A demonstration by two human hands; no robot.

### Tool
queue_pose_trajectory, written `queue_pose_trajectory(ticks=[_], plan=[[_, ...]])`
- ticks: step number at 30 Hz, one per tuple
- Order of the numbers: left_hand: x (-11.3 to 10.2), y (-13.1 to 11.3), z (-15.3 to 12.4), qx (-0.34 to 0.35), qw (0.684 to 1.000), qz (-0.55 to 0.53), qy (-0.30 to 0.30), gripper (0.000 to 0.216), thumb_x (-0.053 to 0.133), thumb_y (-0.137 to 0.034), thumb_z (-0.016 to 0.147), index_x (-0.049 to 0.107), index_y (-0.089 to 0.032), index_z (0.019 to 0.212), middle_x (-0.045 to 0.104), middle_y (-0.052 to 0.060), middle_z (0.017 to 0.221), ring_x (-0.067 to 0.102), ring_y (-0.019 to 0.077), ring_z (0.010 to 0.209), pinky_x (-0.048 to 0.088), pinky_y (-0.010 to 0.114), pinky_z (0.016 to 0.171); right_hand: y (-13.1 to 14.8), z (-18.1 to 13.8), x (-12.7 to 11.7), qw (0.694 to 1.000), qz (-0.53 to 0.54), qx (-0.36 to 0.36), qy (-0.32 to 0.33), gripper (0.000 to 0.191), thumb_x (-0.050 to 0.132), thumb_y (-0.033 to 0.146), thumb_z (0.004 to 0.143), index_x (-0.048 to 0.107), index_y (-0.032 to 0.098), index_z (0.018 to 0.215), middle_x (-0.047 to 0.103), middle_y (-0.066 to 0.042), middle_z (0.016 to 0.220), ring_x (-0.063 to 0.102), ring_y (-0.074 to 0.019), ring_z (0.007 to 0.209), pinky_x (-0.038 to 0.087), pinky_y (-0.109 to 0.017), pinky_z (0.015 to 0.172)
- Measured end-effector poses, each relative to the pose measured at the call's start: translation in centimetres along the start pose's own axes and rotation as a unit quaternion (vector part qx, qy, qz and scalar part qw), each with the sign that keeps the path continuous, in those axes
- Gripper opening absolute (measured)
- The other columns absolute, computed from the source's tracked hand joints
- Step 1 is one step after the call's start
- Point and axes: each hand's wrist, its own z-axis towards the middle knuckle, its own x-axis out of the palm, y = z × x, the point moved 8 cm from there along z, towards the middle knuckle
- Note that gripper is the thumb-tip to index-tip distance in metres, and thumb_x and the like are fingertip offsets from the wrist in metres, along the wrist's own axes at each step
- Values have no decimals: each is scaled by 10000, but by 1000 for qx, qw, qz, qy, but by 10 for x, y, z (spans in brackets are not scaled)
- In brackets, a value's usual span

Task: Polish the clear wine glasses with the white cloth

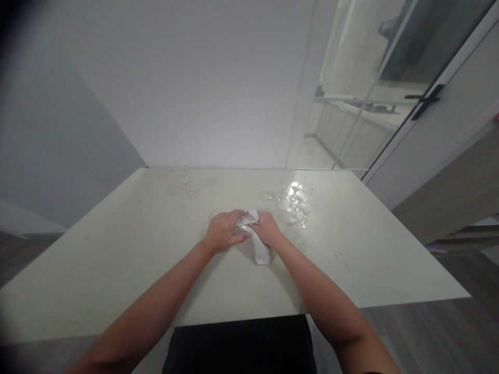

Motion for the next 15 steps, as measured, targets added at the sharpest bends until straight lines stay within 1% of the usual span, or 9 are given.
queue_pose_trajectory(ticks=[1,3,4,5,7,9,11,13,15], plan=[[5,1,-1,-6,1000,1,25,660,314,-722,803,513,-160,1085,656,93,906,621,237,777,403,320,655,3,-2,-3,998,-70,-2,-1,104,561,239,730,604,145,735,654,-52,745,558,-161,696,385,-243,645],[14,3,-2,-15,997,4,70,619,302,-706,818,521,-168,1033,659,76,824,622,238,722,391,311,605,11,-6,-5,982,-185,-17,10,114,592,228,707,615,143,780,666,-87,780,570,-176,705,374,-253,653],[16,4,-2,-17,997,2,79,609,302,-701,821,523,-168,1018,657,74,803,620,238,713,390,310,600,14,-7,-5,975,-218,-29,17,136,596,229,704,618,140,805,668,-99,791,575,-183,705,371,-258,652],[16,4,-2,-16,997,-4,74,606,300,-695,825,521,-166,1021,656,78,808,620,239,724,396,311,613,16,-7,-4,972,-232,-40,19,147,593,231,707,618,136,816,669,-105,792,579,-188,704,369,-260,649],[10,2,0,-3,999,-23,28,611,291,-677,839,507,-155,1071,652,102,899,614,242,807,415,326,688,14,-6,-2,978,-203,-44,11,123,561,228,731,616,133,786,667,-97,766,580,-190,695,369,-258,641],[-1,-1,0,17,999,-28,-36,632,298,-666,843,479,-141,1145,622,135,1039,585,259,943,410,357,795,7,-2,0,993,-113,-34,-3,150,491,216,781,606,137,726,662,-73,736,580,-177,691,377,-246,636],[-8,-4,0,32,997,-16,-76,664,337,-677,826,463,-129,1179,589,156,1115,553,278,1020,395,379,844,3,1,2,999,-24,-34,-3,210,434,215,821,597,137,714,661,-57,744,580,-163,700,389,-234,639],[-9,-5,0,38,997,-4,-71,687,366,-702,800,473,-129,1164,593,152,1100,572,272,970,407,365,805,3,2,3,999,-29,-33,-3,197,445,208,818,592,136,708,657,-55,741,575,-162,700,389,-237,644],[-4,-4,0,34,999,-5,-37,669,347,-712,800,493,-144,1121,615,130,1035,603,239,850,416,327,719,7,0,1,993,-114,-27,2,138,492,197,788,598,136,724,657,-64,744,574,-173,702,378,-249,648]])
